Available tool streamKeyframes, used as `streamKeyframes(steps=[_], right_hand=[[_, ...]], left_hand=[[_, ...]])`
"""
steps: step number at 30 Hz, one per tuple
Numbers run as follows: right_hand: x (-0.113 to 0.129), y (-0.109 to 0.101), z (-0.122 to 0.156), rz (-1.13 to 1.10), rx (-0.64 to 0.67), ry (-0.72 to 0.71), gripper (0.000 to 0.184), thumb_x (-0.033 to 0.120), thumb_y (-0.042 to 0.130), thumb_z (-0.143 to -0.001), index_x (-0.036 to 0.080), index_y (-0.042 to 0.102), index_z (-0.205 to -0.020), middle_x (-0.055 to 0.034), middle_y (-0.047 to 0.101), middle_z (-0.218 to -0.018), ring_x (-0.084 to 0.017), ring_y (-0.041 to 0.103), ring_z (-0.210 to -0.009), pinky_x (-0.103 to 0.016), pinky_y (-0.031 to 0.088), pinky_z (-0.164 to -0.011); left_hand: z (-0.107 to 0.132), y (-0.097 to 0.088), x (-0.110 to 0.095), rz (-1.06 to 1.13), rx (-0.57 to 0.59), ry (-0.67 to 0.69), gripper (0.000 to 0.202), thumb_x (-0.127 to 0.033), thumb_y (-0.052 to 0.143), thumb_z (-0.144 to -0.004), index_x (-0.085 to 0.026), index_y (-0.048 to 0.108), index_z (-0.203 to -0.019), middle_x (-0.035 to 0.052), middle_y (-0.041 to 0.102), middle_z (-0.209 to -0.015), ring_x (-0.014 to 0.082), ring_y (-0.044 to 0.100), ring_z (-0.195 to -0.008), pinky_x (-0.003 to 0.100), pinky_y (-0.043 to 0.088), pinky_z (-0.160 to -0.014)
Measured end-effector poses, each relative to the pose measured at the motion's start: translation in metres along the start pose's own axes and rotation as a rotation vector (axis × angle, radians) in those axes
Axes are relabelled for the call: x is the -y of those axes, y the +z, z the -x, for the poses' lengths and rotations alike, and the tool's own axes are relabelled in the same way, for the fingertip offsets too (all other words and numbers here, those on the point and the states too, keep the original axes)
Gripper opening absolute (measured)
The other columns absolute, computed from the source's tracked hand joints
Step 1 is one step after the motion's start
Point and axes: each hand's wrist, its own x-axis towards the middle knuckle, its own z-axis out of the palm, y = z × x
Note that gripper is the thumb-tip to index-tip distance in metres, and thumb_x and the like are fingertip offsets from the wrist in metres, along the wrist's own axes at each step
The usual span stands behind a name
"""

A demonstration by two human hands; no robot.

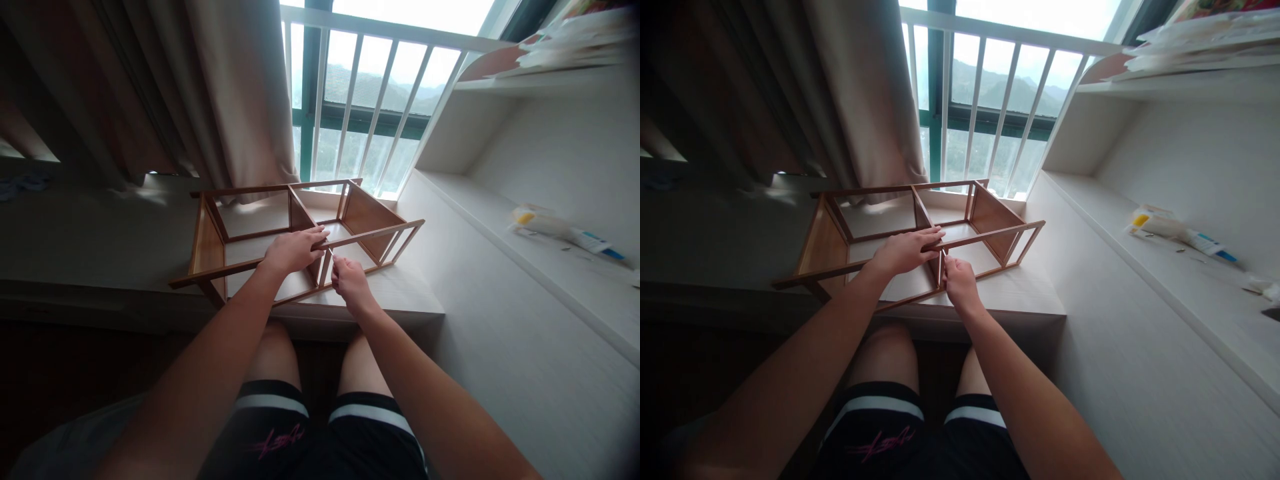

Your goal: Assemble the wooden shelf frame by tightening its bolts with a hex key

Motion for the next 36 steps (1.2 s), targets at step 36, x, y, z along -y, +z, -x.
streamKeyframes(steps=[36], right_hand=[[0.014,-0.007,0.009,-0.648,0.394,0.256,0.037,0.032,0.04,-0.09,0.02,0.016,-0.065,0.0073,0.018,-0.049,-0.007,0.018,-0.042,-0.02,0.016,-0.041]], left_hand=[[-0.001,0.001,0.001,-0.001,-0.021,0.004,0.054,-0.058,0.043,-0.083,-0.051,0.037,-0.136,-0.0162,0.034,-0.149,0.0216,0.06,-0.113,0.035,0.049,-0.096]])
